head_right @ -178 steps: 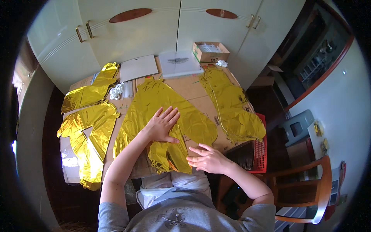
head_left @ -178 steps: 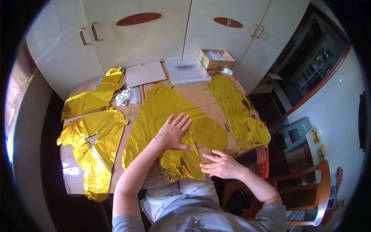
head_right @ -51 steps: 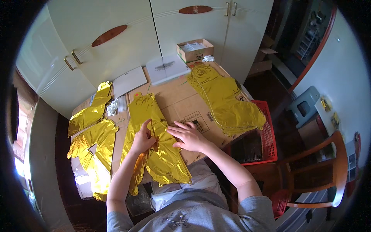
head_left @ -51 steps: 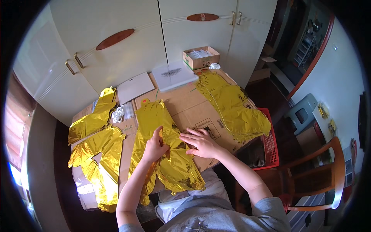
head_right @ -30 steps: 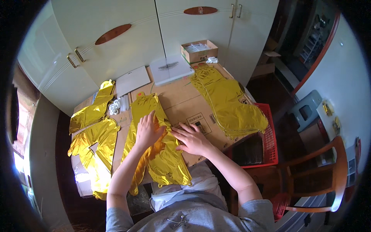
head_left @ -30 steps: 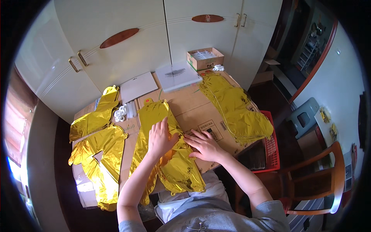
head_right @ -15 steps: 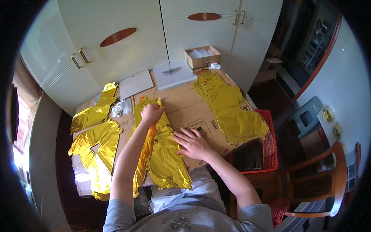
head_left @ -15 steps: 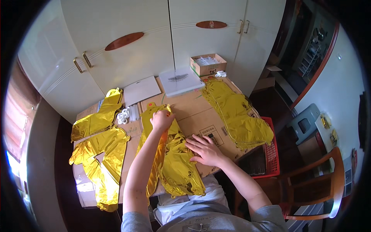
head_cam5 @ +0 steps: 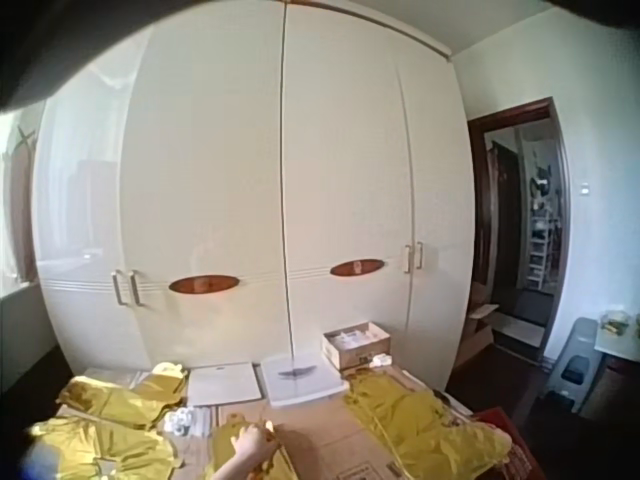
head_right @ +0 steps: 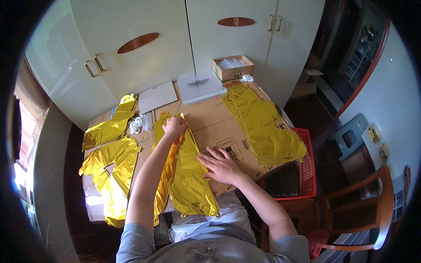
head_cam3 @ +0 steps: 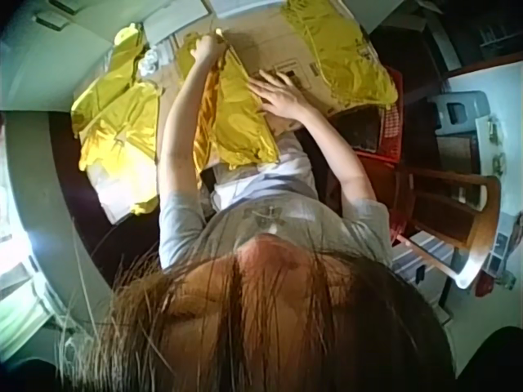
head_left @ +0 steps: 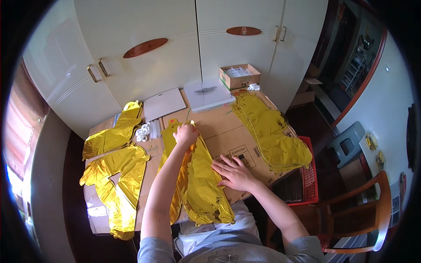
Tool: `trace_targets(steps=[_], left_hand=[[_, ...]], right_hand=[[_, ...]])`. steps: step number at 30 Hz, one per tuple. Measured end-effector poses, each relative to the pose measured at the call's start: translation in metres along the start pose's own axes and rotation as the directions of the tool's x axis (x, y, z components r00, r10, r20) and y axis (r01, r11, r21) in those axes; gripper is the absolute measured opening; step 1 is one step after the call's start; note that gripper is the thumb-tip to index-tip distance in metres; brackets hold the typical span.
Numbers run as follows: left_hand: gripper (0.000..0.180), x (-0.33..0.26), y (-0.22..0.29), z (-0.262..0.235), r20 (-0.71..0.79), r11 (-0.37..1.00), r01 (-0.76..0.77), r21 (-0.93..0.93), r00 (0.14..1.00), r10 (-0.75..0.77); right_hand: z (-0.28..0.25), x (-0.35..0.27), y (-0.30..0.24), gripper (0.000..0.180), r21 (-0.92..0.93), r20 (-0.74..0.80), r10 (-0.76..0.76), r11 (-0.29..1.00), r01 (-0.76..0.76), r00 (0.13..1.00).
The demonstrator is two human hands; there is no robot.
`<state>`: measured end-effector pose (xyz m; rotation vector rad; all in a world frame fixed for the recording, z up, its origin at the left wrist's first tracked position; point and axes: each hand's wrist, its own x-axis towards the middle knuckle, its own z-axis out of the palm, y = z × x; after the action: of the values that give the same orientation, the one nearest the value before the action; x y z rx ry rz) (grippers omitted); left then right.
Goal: Folding and smoothing gold foil sheets over cardboard templates.
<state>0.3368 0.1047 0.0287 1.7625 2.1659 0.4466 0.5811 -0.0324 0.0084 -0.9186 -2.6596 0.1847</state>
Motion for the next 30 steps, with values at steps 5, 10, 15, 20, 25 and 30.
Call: trace_targets(steps=[5, 10, 15, 20, 25, 30], left_hand=[[0.026, 0.002, -0.007, 0.005, -0.069, 1.0, -0.012, 0.014, 0.998, 0.013], [0.024, -0.006, 0.004, -0.002, -0.041, 0.999, 0.003, 0.033, 0.999, -0.002], [0.026, -0.002, -0.005, 0.007, -0.137, 0.999, -0.007, 0.042, 0.991, 0.012], [0.028, -0.008, 0.007, 0.0, -0.136, 0.994, -0.002, 0.107, 0.991, 0.017], [0.04, -0.017, 0.008, -0.008, -0.203, 0.96, -0.175, 0.22, 0.954, 0.221], [0.061, -0.092, 0.017, -0.009, 0.117, 0.661, -0.662, 0.352, 0.732, 0.671]], right_hand=[[-0.001, 0.003, -0.001, 0.07, 0.015, 0.014, -0.023, 1.0, 0.023, 1.0], [0.0, 0.001, 0.0, 0.065, 0.025, 0.02, -0.017, 1.0, 0.016, 1.0], [-0.001, 0.003, -0.002, 0.061, 0.02, 0.008, -0.045, 0.999, 0.045, 0.999], [-0.001, 0.002, 0.001, 0.06, 0.01, 0.019, -0.051, 0.999, 0.051, 0.999], [0.004, 0.001, 0.001, 0.059, -0.008, -0.012, -0.06, 0.998, 0.06, 0.998], [0.005, -0.001, 0.004, 0.056, -0.002, -0.038, -0.061, 0.998, 0.061, 0.997]])
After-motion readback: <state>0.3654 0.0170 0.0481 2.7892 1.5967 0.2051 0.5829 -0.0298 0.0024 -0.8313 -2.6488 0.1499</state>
